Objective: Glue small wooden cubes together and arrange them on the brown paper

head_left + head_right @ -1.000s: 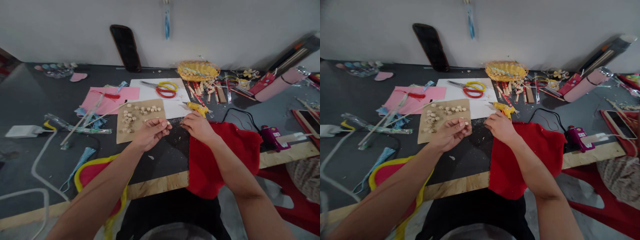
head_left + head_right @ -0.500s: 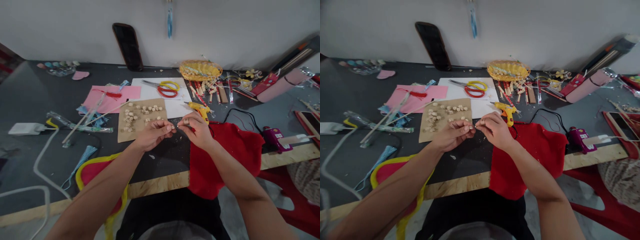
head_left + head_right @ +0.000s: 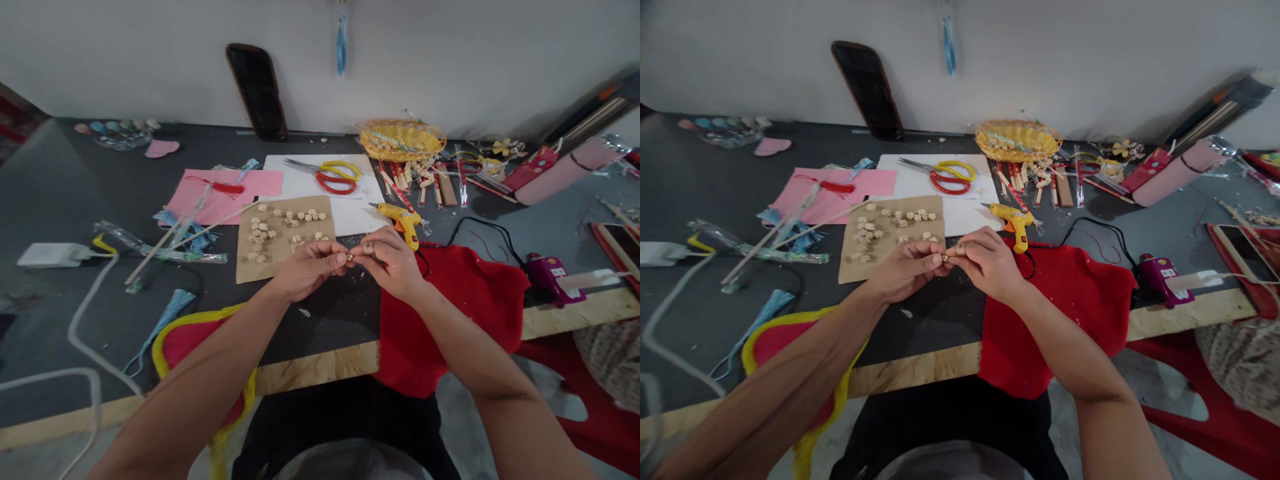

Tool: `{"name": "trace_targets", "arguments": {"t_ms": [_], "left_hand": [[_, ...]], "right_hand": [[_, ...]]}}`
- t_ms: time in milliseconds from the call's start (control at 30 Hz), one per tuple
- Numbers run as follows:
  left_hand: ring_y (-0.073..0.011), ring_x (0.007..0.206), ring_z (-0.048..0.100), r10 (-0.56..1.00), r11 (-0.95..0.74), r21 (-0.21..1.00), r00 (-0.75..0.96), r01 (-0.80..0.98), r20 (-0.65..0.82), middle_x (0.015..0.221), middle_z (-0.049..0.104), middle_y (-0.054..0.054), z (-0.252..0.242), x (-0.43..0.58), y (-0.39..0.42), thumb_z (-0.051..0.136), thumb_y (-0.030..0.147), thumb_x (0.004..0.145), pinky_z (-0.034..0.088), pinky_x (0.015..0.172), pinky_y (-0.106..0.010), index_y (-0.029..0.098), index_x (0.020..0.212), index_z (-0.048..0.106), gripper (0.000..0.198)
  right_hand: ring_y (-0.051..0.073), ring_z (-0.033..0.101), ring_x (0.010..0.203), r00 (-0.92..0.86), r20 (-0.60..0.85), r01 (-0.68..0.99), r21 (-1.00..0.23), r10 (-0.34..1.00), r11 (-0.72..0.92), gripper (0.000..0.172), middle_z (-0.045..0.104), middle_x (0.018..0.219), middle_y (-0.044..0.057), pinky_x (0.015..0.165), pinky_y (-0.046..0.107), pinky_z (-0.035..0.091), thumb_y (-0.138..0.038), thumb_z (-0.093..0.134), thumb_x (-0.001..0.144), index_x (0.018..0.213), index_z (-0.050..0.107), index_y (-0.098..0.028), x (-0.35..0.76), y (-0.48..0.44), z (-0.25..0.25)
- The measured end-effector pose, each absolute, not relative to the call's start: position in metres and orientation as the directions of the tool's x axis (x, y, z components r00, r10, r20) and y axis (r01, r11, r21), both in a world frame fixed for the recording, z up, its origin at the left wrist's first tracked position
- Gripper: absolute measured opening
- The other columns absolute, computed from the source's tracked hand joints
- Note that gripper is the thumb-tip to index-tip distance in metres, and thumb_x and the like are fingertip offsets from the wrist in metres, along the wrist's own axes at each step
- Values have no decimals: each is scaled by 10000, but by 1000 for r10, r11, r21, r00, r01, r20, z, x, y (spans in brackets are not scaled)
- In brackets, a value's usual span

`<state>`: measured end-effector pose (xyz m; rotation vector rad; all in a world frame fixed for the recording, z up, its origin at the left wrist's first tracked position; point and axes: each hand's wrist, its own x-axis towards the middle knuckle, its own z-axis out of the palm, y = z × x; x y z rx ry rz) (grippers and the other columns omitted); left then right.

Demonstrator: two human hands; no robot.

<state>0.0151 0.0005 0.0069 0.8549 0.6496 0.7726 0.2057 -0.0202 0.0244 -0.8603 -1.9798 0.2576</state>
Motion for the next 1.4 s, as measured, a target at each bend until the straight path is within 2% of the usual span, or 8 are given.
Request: {"name": "trace_targets", "arguments": {"t_ms": [133, 500, 833, 1000, 1167, 1300, 1400], "left_hand": [[-83, 621, 596, 805, 433, 839, 560, -330, -195, 735, 709, -46, 8, 15, 0, 835, 323, 665, 461, 610, -200, 120, 775, 722, 257], [-70, 595, 559, 805, 418, 853, 562, -312, -189, 688, 688, -33, 5, 16, 0, 838, 350, 655, 422, 582, -185, 115, 735, 710, 280], [-66, 571, 548, 818, 418, 852, 539, -314, -203, 641, 663, -16, 6, 16, 1, 867, 354, 601, 410, 554, -179, 113, 718, 705, 313], [-64, 574, 552, 820, 423, 846, 534, -325, -206, 633, 654, -9, 6, 16, 1, 867, 352, 603, 426, 568, -176, 115, 715, 702, 309], [-73, 604, 578, 796, 447, 836, 569, -320, -208, 689, 685, -37, 9, 16, 0, 845, 356, 645, 447, 595, -183, 110, 721, 703, 294], [-82, 603, 584, 775, 466, 833, 590, -297, -224, 682, 690, -46, 10, 15, 0, 849, 372, 633, 448, 591, -195, 109, 731, 709, 314], [-89, 604, 587, 767, 477, 832, 596, -282, -238, 667, 688, -45, 8, 15, -1, 865, 375, 603, 435, 579, -199, 113, 703, 698, 326]], "right_hand": [[170, 614, 825, -292, 691, 455, -508, 662, 731, 39, 660, 843, 50, 761, 337, 520, -201, 617, 890, 895, 656, -205, 208, -20, 26], [172, 600, 821, -388, 672, 459, -452, 631, 765, 49, 646, 826, 45, 760, 341, 509, -163, 578, 891, 869, 601, -200, 206, -19, 25], [177, 606, 825, -360, 625, 455, -530, 693, 715, 86, 648, 826, 45, 758, 353, 512, -197, 543, 904, 847, 605, -212, 202, -21, 22], [174, 608, 817, -344, 640, 453, -528, 687, 718, 116, 647, 813, 50, 741, 342, 516, -200, 535, 910, 824, 613, -206, 200, -21, 22], [157, 620, 844, -296, 611, 348, -647, 734, 679, 86, 661, 850, 49, 765, 317, 519, -226, 579, 910, 905, 660, -197, 205, -23, 23], [148, 628, 872, -302, 490, 257, -784, 818, 565, 155, 671, 906, 48, 790, 307, 518, -290, 595, 910, 999, 679, -195, 210, -23, 22], [136, 628, 844, -360, 421, 212, -832, 833, 512, 215, 675, 904, 44, 771, 294, 519, -336, 593, 913, 1051, 684, -199, 211, -22, 20]]}}
